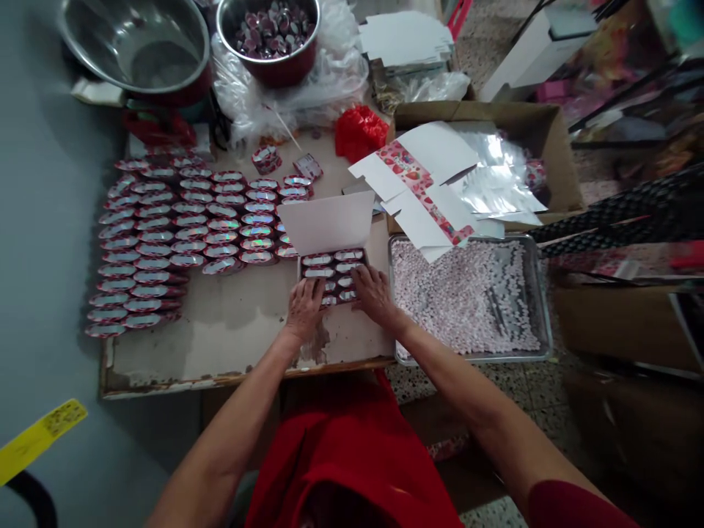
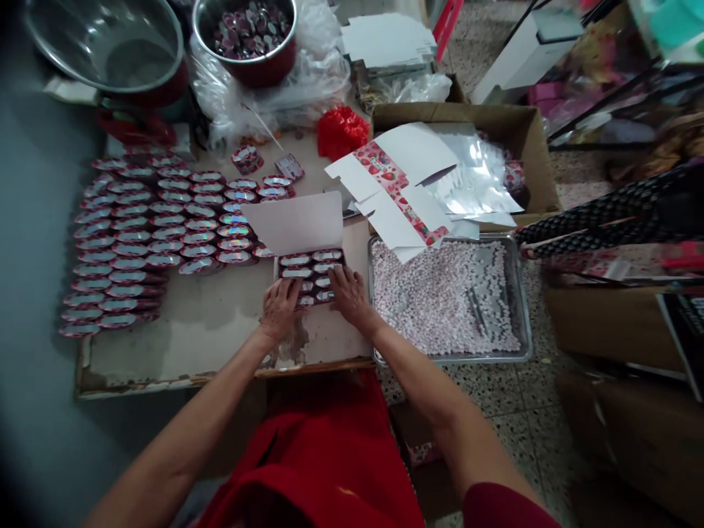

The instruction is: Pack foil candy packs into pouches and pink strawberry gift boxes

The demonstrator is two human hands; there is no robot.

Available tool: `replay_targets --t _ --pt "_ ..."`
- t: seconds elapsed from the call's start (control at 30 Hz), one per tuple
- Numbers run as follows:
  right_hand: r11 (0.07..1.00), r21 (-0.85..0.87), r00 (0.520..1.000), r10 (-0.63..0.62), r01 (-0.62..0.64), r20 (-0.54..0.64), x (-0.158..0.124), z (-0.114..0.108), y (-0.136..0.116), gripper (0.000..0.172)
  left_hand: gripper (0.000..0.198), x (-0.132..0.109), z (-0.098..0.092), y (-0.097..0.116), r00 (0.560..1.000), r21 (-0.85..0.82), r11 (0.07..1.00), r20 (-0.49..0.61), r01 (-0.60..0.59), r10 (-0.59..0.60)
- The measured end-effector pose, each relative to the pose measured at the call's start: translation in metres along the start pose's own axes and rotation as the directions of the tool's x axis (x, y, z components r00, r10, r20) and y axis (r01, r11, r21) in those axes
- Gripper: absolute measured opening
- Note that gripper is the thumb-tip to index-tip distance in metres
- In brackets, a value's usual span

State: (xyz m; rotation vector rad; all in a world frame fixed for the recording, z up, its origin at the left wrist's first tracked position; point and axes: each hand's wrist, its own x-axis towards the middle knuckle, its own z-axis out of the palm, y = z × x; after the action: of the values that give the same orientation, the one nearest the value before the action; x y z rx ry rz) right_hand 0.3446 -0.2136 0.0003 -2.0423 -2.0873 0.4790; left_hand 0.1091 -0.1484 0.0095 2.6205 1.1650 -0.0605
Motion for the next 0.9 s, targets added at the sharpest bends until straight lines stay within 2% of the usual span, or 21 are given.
replay_targets --t 0.07,0.13,0.2,0.23,0.27,0.3,0.4,0.53,0.63,0.7,0.77,0.9 --pt "0.99 0.114 0.989 0.097 -0.084 -0.11 -0.003 -0.001 0.011 0.089 0.075 -0.001 -0.002 -0.004 0.995 -0.068 0.996 -0.085 0.053 -0.058" --pt "0.937 0.275 0.941 0.275 -0.216 -0.197 0.0 0.002 0.021 0.076 0.075 0.006 -0.002 -0.007 0.952 -0.135 0.96 -0.152 0.245 -0.264" --pt "0.855 0.426 0.896 0.403 -0.296 -0.188 0.006 0.01 0.028 0.066 0.068 0.017 -0.001 -0.009 0.862 -0.191 0.862 -0.111 0.469 -0.494" --pt "0.824 0.481 0.894 0.418 -0.298 -0.161 0.01 0.015 0.028 0.061 0.062 0.022 0.001 -0.01 0.825 -0.202 0.816 -0.062 0.541 -0.562" --pt "0.805 0.523 0.905 0.403 -0.278 -0.139 0.011 0.02 0.027 0.057 0.055 0.025 0.003 -0.011 0.804 -0.205 0.789 -0.016 0.58 -0.595" --pt "0.796 0.553 0.918 0.376 -0.248 -0.13 0.011 0.024 0.025 0.055 0.05 0.027 0.004 -0.012 0.8 -0.205 0.781 0.014 0.59 -0.6" --pt "0.791 0.57 0.921 0.362 -0.222 -0.143 -0.004 0.031 0.01 0.055 0.047 0.016 0.008 -0.012 0.825 -0.215 0.809 -0.027 0.547 -0.565" --pt "0.789 0.533 0.906 0.414 -0.306 -0.092 -0.041 0.038 -0.015 0.057 0.049 -0.017 0.012 -0.011 0.813 -0.218 0.808 -0.088 0.548 -0.575" --pt "0.755 0.578 0.885 0.452 -0.311 -0.113 -0.059 0.05 -0.026 0.061 0.049 -0.034 0.021 -0.011 0.81 -0.321 0.805 -0.157 0.499 -0.565" --pt "0.715 0.636 0.863 0.482 -0.288 -0.151 -0.063 0.06 -0.026 0.063 0.051 -0.04 0.029 -0.01 0.801 -0.422 0.806 -0.25 0.414 -0.543" --pt "0.701 0.675 0.867 0.463 -0.23 -0.185 -0.063 0.067 -0.024 0.061 0.054 -0.044 0.036 -0.007 0.785 -0.494 0.8 -0.318 0.342 -0.532" --pt "0.774 0.609 0.903 0.372 -0.175 -0.213 -0.06 0.073 -0.022 0.059 0.053 -0.051 0.047 -0.002 0.776 -0.583 0.776 -0.365 0.24 -0.514"
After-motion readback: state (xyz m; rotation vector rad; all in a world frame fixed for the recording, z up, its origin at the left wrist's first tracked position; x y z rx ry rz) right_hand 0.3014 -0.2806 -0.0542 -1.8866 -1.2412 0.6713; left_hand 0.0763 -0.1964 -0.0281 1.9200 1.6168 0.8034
